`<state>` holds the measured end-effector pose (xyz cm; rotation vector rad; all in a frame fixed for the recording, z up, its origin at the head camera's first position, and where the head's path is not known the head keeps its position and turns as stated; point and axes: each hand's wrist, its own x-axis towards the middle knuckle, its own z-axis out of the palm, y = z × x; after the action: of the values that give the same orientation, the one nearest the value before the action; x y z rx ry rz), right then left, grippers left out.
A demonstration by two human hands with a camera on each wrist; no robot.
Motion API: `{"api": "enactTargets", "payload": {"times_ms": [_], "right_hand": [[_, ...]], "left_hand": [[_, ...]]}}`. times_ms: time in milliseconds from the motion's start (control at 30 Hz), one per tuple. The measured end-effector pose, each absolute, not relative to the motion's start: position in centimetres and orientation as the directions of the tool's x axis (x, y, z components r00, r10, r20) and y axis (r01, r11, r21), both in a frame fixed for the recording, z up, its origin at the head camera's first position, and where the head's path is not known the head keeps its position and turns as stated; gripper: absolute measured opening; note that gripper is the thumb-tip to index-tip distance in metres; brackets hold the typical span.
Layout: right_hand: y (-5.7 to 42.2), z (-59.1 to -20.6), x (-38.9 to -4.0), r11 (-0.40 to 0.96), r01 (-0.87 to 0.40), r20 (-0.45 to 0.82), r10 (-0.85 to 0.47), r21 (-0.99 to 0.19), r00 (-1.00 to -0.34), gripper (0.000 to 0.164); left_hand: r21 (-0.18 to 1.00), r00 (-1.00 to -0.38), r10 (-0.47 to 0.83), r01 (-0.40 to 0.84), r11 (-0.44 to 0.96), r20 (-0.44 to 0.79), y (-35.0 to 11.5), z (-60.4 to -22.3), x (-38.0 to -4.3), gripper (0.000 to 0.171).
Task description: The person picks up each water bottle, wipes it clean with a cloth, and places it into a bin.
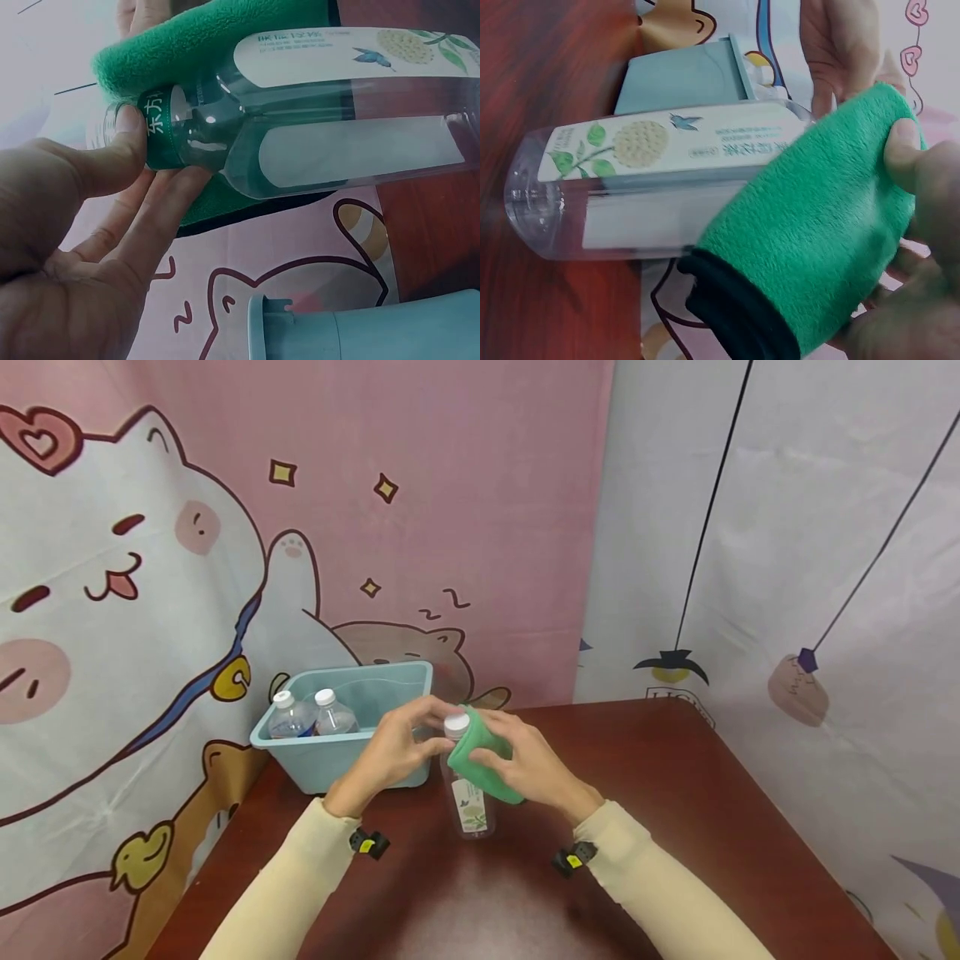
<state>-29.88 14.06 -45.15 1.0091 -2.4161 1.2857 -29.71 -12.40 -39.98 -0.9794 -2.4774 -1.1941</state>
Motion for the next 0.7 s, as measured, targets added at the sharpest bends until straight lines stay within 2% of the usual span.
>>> {"api": "enactTargets", "payload": {"times_ms": [167, 333, 400, 567, 700], "right_hand": [[13.5, -45.6, -30.1, 0.412, -0.653, 0.458, -0.479, -0.636, -0.748, 0.081], [14.0, -45.5, -30.3, 0.44, -0.671, 0.453, -0.506, -0.597, -0.734, 0.068], [14.4, -45.5, -30.3, 0.453, -0.675, 0.441, -0.521, -0.583, -0.731, 0.069], [15.1, -46.0, -30.3, 0.492, -0.664, 0.407, -0.535, -0.562, -0.741, 0.086], [15.2, -46.4, -30.3, 0.517, -0.661, 0.403, -0.53, -0.543, -0.746, 0.091]], "left_hand": [[0.613, -0.759, 0.478, 0.644, 0.457, 0.442, -12.5, -39.8, -29.8, 0.047], [0.616, -0.755, 0.482, 0.648, 0.447, 0.445, -12.4, -39.9, -29.8, 0.047], [0.609, -0.748, 0.49, 0.656, 0.446, 0.447, -12.3, -39.9, -29.8, 0.048], [0.577, -0.731, 0.513, 0.676, 0.458, 0.45, -12.3, -39.7, -29.7, 0.048], [0.572, -0.734, 0.517, 0.673, 0.469, 0.44, -12.4, -39.7, -29.6, 0.047]]}}
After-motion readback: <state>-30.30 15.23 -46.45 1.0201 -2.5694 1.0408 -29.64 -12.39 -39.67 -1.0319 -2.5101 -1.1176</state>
